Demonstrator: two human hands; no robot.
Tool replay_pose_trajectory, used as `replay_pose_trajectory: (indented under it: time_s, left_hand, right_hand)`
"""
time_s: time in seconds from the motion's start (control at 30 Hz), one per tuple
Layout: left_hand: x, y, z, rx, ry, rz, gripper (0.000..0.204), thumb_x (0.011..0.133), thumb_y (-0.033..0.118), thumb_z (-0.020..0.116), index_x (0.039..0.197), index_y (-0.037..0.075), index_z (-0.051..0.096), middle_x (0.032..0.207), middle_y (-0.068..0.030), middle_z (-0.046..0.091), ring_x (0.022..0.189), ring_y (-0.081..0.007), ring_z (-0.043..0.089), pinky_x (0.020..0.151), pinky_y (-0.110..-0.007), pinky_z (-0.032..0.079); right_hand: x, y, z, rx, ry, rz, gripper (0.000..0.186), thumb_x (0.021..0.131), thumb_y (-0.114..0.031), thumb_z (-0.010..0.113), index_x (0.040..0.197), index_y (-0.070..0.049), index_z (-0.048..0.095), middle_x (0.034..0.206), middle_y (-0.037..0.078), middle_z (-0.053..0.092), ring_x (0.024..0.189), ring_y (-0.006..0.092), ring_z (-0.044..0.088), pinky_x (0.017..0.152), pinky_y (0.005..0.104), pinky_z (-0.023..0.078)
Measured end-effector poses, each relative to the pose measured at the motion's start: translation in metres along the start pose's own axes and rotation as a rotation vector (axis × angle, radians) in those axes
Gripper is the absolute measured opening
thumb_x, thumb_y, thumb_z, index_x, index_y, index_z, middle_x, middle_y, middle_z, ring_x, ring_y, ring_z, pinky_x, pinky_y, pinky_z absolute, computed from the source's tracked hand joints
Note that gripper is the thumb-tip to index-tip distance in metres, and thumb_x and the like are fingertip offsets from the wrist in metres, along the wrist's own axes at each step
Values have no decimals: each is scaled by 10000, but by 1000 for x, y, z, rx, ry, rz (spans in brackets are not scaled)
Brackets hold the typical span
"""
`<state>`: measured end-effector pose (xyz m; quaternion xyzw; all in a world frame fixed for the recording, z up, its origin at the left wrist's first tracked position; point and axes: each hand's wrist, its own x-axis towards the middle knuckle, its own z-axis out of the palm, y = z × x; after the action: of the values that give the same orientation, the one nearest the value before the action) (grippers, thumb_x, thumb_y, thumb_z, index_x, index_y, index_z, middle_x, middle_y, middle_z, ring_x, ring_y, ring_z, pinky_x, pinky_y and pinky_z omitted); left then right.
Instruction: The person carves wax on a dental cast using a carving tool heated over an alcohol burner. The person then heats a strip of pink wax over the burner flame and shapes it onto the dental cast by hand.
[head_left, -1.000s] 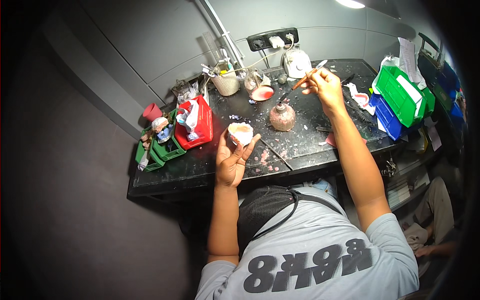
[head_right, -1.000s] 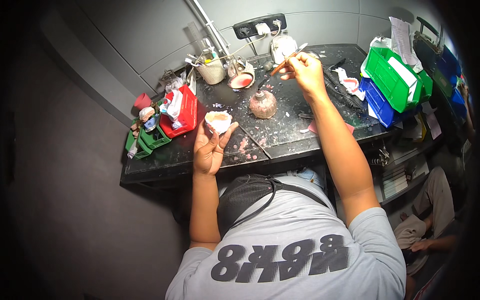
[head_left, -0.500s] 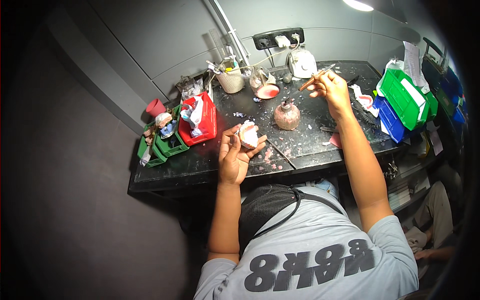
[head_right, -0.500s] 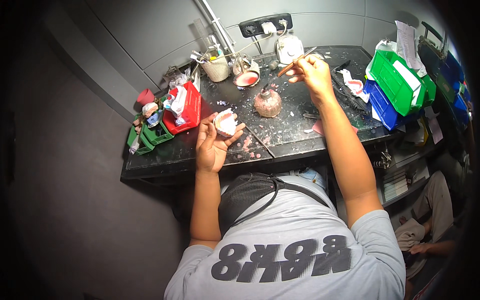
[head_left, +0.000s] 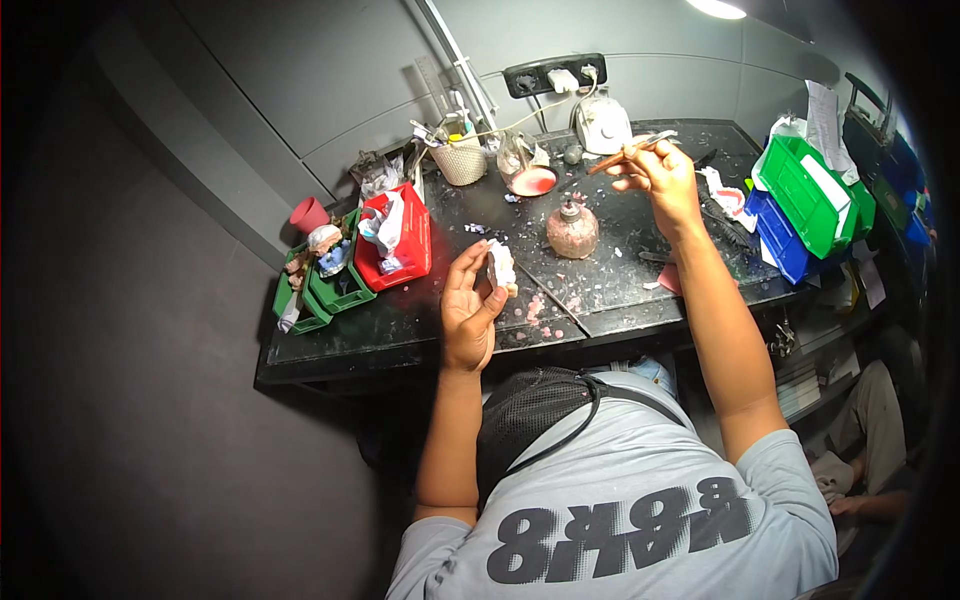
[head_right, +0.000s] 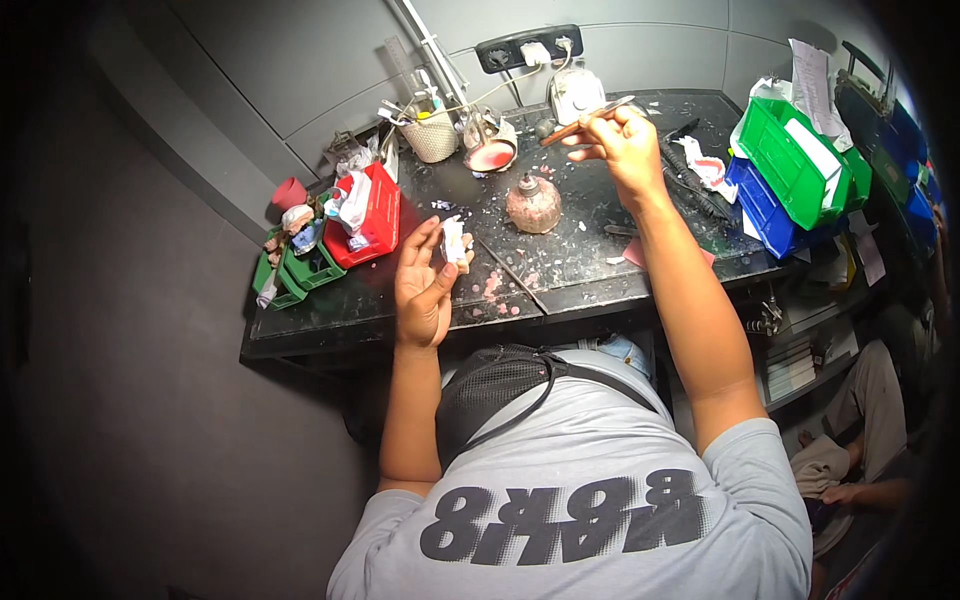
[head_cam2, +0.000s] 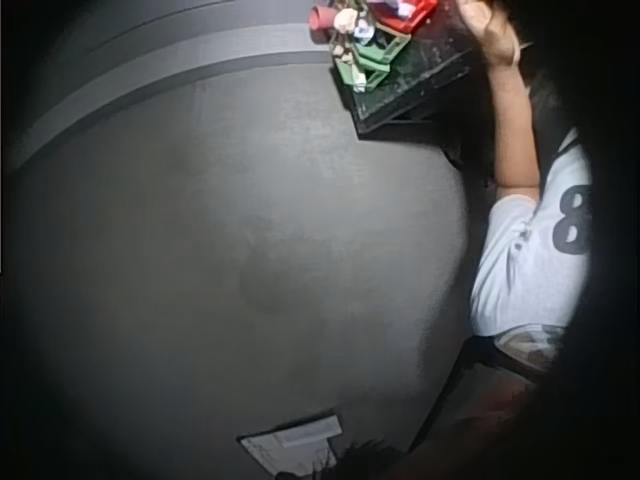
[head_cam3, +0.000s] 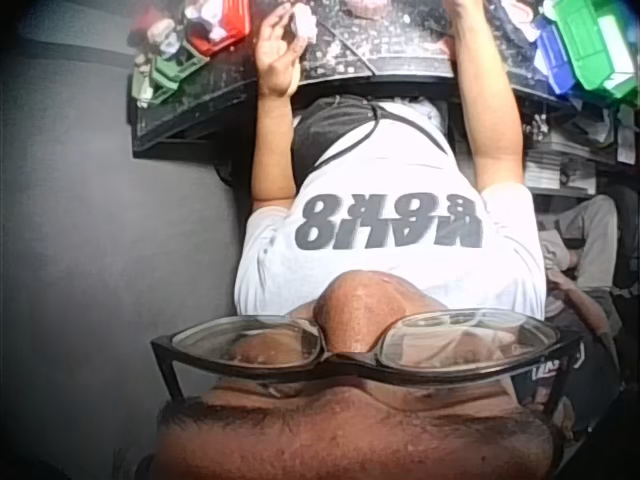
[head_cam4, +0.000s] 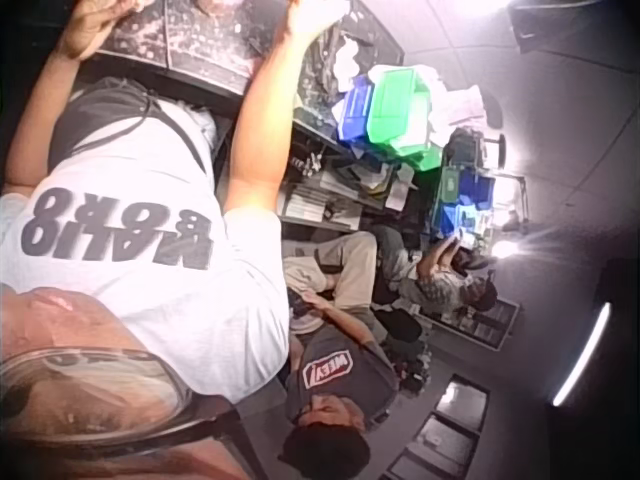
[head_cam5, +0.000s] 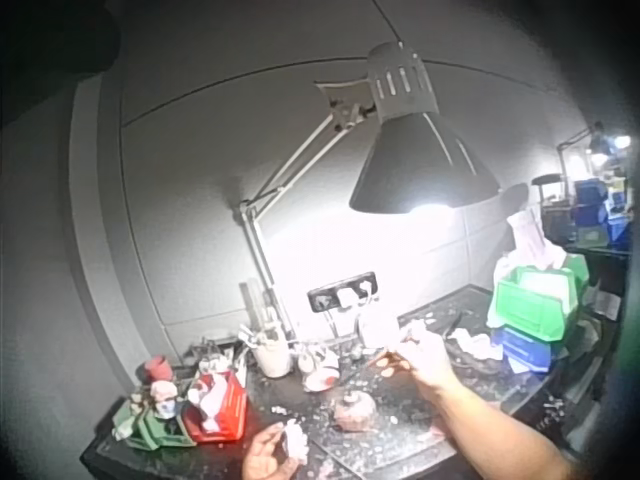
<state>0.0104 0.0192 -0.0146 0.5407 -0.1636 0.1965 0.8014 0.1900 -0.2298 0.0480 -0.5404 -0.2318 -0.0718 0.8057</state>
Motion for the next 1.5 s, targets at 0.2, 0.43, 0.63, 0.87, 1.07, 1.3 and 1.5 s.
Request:
replay_pose_trajectory:
  time_s: [0.2,0.43,0.63,0.87,1.07,1.3,1.5]
  left_hand:
    - [0,0,1,14,12,0,567,884,-62,606,1405,-25,386,1367,-175,448,1204,-291,547,1012,-406,468]
    - [0,-3,-3,20,10,0,554,891,-59,604,1401,-30,392,1363,-172,450,1211,-304,546,1016,-423,470]
    - [0,-1,-1,26,1,-10,550,893,-55,606,1400,-32,393,1365,-172,448,1226,-326,539,1015,-431,471]
    - [-1,0,0,35,6,-24,550,893,-45,614,1399,-34,396,1362,-169,452,1224,-325,539,1013,-422,473]
    - [0,0,3,37,6,-45,565,870,-43,642,1389,-26,419,1342,-158,473,1205,-291,549,991,-383,486]
    - [-3,1,4,24,-9,-57,587,843,-81,640,1383,-20,420,1337,-150,475,1178,-282,569,930,-358,517]
    - [-2,5,6,21,-21,-45,636,819,-97,647,1394,-7,392,1344,-141,454,1268,-303,512,914,-349,538]
  right_hand:
    - [-5,2,13,-21,-79,-51,177,925,-84,662,1022,62,634,933,137,696,829,218,711,685,322,620]
    - [-5,1,14,-6,-58,-74,181,924,-88,663,1018,63,631,930,142,697,824,224,713,674,322,619]
    - [1,2,-2,-30,86,12,185,925,-105,591,957,77,602,883,177,683,719,225,699,615,320,611]
    - [1,2,-2,-41,98,56,176,926,-97,590,949,77,601,873,176,679,729,226,698,616,317,607]
    - [-17,-2,20,71,-182,60,204,914,-126,658,994,58,621,868,130,673,764,204,694,642,310,606]
    - [-36,-3,42,47,-370,74,203,914,-86,680,1067,29,611,951,103,696,818,170,703,686,267,591]
    - [-37,-9,45,43,-312,42,198,913,-91,679,1046,40,614,904,118,691,785,188,703,665,276,595]
